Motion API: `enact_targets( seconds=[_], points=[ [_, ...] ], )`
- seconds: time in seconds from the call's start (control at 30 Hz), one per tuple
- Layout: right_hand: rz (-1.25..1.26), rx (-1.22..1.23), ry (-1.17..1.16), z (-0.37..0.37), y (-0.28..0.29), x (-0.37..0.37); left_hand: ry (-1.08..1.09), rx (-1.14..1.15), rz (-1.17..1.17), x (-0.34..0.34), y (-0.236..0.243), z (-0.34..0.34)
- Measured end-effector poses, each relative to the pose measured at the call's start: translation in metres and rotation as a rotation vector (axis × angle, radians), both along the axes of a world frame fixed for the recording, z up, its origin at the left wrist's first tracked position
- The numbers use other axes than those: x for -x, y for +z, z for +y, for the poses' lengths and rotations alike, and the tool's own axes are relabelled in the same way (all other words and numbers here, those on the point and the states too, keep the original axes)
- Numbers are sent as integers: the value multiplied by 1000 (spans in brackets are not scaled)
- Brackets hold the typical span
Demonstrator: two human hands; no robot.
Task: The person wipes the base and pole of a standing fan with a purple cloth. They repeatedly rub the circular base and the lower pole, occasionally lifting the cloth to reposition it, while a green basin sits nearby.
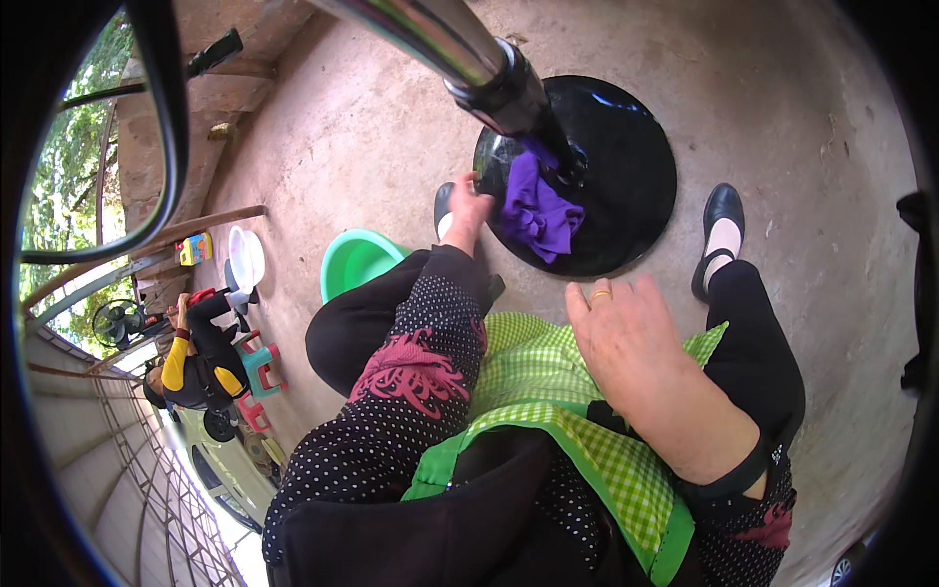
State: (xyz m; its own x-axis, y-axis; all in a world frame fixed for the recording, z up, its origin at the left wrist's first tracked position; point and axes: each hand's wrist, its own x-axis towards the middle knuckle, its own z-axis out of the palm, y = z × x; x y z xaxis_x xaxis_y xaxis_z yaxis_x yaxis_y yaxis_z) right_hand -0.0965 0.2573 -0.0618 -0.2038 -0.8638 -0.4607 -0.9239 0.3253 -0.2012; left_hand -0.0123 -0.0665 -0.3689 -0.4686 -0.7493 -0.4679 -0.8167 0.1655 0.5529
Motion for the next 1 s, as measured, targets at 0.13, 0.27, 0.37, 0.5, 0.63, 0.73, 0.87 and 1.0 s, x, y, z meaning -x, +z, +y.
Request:
enact_targets(
  seconds=[0.13,0.27,0.37,0.5,0.63,0.73,0.87,1.0],
  points=[
    [15,-16,17,3,4,1,38,-195,-13,8,8,-2],
    [0,-36,15,3,8,1,-456,192,-105,8,18,64],
    [-2,-33,-8,4,9,1,-469,323,-209,6,23,92],
    [-130,-139,-7,7,7,3,-438,304,-281,8,18,91],
    [-77,-100,11,13,10,6,-384,326,-251,8,-2,76],
    [-63,-100,33,13,15,7,-294,348,-259,20,-24,47],
    [-116,-110,49,13,24,11,-513,586,-20,62,-41,-12],
    [-112,-134,56,13,24,21,-399,302,-363,134,-39,-47]
  ],
)
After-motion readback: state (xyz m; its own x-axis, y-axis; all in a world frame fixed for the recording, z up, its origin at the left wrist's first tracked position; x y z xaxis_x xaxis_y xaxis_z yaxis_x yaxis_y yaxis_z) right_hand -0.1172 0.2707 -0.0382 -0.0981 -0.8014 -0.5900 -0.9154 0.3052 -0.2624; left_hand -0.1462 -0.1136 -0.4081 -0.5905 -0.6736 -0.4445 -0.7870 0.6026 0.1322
